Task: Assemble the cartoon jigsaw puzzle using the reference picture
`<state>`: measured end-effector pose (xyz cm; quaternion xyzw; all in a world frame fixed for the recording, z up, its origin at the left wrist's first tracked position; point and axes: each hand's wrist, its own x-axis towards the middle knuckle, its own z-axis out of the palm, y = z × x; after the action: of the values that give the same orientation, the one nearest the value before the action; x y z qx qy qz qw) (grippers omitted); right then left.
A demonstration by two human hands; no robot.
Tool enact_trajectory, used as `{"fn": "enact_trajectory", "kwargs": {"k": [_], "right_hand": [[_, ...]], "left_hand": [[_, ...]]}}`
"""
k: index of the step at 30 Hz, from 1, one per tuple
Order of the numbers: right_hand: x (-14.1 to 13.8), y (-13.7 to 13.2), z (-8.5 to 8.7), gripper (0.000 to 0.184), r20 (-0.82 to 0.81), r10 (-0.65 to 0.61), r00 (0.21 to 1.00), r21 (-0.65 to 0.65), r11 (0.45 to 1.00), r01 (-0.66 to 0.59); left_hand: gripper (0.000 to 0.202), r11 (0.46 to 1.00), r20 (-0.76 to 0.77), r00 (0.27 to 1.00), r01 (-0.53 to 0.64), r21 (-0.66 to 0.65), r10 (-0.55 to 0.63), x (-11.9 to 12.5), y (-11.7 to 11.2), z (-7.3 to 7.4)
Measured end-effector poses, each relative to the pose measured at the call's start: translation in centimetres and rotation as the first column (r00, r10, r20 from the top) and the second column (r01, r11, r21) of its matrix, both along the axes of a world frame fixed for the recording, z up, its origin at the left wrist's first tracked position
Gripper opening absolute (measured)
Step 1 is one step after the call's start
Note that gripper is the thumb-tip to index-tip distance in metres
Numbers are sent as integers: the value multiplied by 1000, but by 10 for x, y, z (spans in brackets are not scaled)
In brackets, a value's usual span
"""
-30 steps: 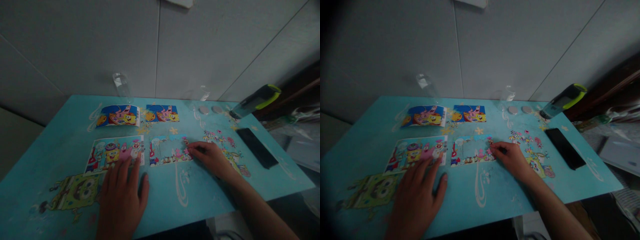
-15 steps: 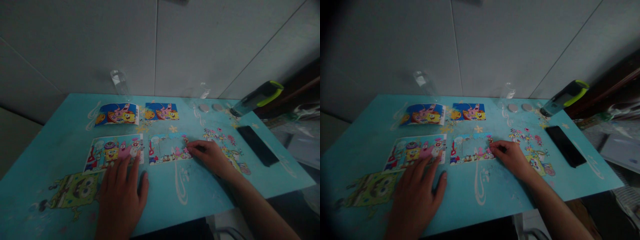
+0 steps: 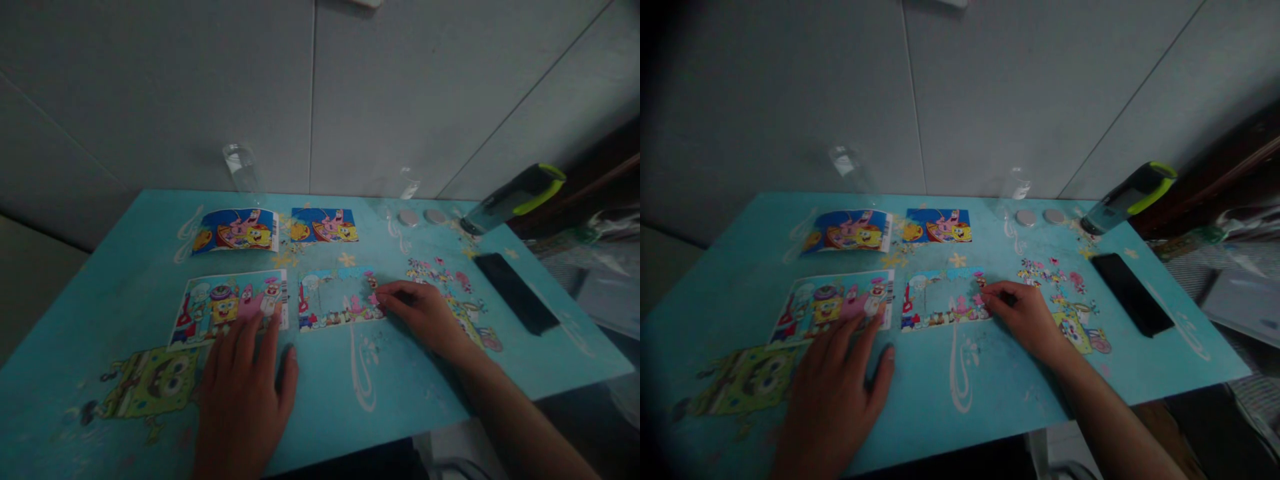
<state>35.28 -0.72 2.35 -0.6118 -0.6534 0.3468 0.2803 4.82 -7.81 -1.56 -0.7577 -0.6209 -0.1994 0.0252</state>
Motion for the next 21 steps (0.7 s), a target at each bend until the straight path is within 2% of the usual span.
{"fn": "enact_trajectory", "kwargs": {"k": [5, 10, 13, 16, 21], "right_hand": [[13, -7, 7, 27, 51, -163, 985, 130, 979, 156], [67, -23, 8, 26, 108, -373, 921, 241, 909, 340], [94, -37, 5, 31, 111, -482, 869, 203, 867, 454], [100, -52, -1, 36, 147, -503, 852, 128, 864, 488], [87, -69, -9, 36, 149, -427, 892, 118, 903, 413]], "left_hand": [[59, 1000, 11, 1000, 1, 1, -1, -1, 0, -1], [60, 1000, -6, 1000, 24, 7, -24, -2, 0, -3], [60, 999, -10, 999, 34, 18, -33, -4, 1, -6], [60, 999, -18, 999, 41, 14, -41, -5, 2, -8], [59, 997, -6, 997, 71, 16, -71, -6, 3, -8]]}}
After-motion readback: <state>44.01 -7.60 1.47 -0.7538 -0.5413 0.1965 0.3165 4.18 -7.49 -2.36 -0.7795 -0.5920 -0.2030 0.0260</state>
